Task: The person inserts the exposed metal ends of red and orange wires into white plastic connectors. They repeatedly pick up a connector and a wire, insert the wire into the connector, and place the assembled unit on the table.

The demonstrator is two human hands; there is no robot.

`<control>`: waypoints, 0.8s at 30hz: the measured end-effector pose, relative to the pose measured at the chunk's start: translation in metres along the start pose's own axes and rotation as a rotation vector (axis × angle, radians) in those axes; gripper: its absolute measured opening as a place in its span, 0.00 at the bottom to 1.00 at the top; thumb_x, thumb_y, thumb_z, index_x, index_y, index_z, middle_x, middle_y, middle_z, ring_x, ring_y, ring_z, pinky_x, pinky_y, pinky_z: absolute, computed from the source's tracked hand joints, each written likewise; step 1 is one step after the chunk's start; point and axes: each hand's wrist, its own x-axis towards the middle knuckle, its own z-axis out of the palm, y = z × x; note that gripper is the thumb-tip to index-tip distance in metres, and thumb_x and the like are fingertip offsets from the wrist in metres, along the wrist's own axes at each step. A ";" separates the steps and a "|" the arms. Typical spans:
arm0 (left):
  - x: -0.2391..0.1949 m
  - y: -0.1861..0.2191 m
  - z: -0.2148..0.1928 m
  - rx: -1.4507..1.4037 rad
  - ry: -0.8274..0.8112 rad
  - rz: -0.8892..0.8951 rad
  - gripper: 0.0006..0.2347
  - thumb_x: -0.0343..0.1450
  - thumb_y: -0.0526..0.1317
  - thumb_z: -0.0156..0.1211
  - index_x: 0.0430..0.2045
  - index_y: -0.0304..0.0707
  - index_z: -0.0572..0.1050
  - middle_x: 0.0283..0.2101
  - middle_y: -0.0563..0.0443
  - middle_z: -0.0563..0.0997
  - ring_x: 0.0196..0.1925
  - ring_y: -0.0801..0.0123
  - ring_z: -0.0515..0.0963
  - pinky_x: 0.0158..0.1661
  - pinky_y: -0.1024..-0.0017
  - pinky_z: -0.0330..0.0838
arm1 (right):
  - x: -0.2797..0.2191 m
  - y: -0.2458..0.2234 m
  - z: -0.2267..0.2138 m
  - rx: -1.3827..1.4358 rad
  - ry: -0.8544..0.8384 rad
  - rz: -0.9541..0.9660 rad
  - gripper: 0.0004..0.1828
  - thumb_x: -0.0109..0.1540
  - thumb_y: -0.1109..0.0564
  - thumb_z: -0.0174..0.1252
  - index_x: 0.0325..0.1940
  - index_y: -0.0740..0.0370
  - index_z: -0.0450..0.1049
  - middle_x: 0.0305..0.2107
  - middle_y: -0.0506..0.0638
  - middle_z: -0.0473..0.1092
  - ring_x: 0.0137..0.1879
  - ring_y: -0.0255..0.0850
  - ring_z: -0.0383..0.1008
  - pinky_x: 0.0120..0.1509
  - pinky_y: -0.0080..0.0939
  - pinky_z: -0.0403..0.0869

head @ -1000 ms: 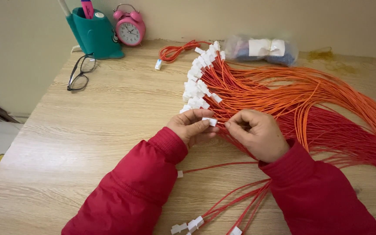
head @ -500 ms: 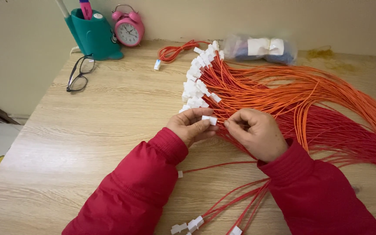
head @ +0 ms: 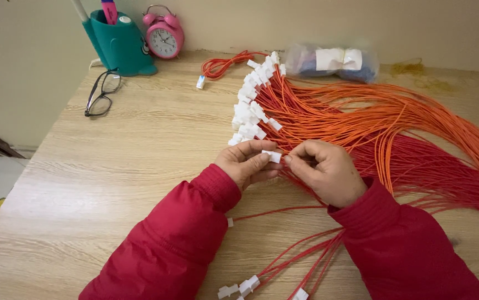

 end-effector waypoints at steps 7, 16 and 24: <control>0.004 0.000 -0.006 0.014 -0.002 -0.005 0.13 0.69 0.29 0.59 0.48 0.27 0.73 0.41 0.35 0.80 0.40 0.48 0.83 0.41 0.56 0.83 | 0.003 -0.001 -0.002 0.008 -0.003 -0.018 0.06 0.59 0.61 0.58 0.30 0.59 0.80 0.20 0.52 0.72 0.31 0.38 0.73 0.34 0.37 0.71; -0.005 0.051 -0.026 0.561 0.097 0.116 0.15 0.69 0.33 0.60 0.51 0.42 0.74 0.46 0.44 0.79 0.35 0.62 0.84 0.30 0.72 0.84 | 0.010 0.012 0.000 -0.039 0.019 0.031 0.08 0.63 0.59 0.55 0.42 0.61 0.79 0.30 0.56 0.75 0.40 0.45 0.77 0.44 0.42 0.73; -0.080 0.058 -0.029 1.643 -0.217 -0.147 0.24 0.55 0.48 0.75 0.46 0.54 0.76 0.43 0.50 0.76 0.36 0.61 0.85 0.33 0.69 0.85 | 0.009 0.012 -0.009 -0.139 0.003 -0.021 0.10 0.61 0.62 0.56 0.46 0.63 0.77 0.34 0.60 0.74 0.44 0.54 0.76 0.47 0.49 0.73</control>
